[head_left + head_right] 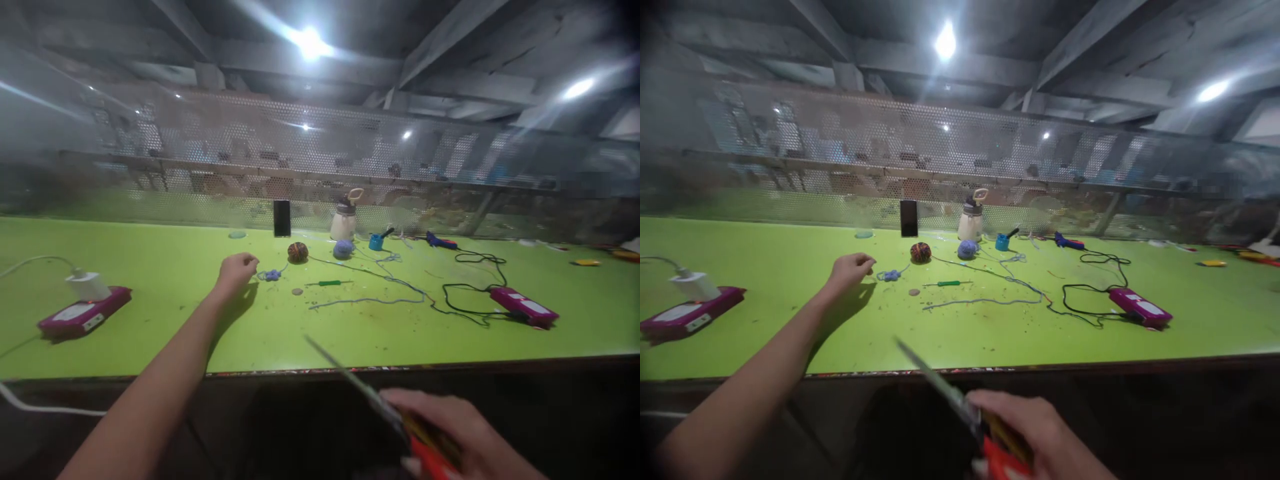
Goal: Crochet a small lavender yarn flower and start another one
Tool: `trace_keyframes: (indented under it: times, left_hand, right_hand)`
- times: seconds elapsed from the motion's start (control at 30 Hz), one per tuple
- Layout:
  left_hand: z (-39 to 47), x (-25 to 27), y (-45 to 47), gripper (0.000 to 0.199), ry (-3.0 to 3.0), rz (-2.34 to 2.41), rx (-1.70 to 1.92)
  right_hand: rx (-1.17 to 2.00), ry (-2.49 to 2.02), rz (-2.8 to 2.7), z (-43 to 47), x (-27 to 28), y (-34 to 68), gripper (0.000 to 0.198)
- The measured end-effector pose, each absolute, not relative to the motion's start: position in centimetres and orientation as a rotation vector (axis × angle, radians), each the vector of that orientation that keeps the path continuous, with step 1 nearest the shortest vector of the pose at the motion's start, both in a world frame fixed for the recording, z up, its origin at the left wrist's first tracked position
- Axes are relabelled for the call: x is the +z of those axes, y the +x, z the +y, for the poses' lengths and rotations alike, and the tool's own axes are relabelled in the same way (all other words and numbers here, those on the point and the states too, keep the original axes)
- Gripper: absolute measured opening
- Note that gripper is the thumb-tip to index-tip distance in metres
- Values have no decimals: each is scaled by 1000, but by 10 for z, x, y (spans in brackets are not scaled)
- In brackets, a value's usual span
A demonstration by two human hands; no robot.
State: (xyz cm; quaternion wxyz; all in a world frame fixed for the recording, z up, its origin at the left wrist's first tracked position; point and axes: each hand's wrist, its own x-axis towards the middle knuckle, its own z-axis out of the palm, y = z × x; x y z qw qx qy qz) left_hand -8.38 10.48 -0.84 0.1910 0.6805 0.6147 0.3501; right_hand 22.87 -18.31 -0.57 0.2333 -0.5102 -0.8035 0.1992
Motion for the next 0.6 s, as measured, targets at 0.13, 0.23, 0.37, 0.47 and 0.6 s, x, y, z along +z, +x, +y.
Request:
trace_keyframes:
  times: [0.13,0.23,0.37,0.47,0.6]
  left_hand:
    - [107,-11,-87,31,1817,1744,1143]
    - [104,-11,-87,26,1774,1710,1334]
    - [84,12,-87,22,1663,1625,1845]
    - [62,41,-80,28,1567,1498,2246]
    - [32,71,-60,12,1883,930,2309]
  right_hand:
    - [305,-1497,-2270,-146,13,230,41]
    - [217,-1539,-2432,-105,12,214,35]
    - [104,-1641,-2412,-54,4,163,28]
    - [57,-1623,-2402,-23,1,113,26]
    - [75,-1468,-2477,7,0,52,27]
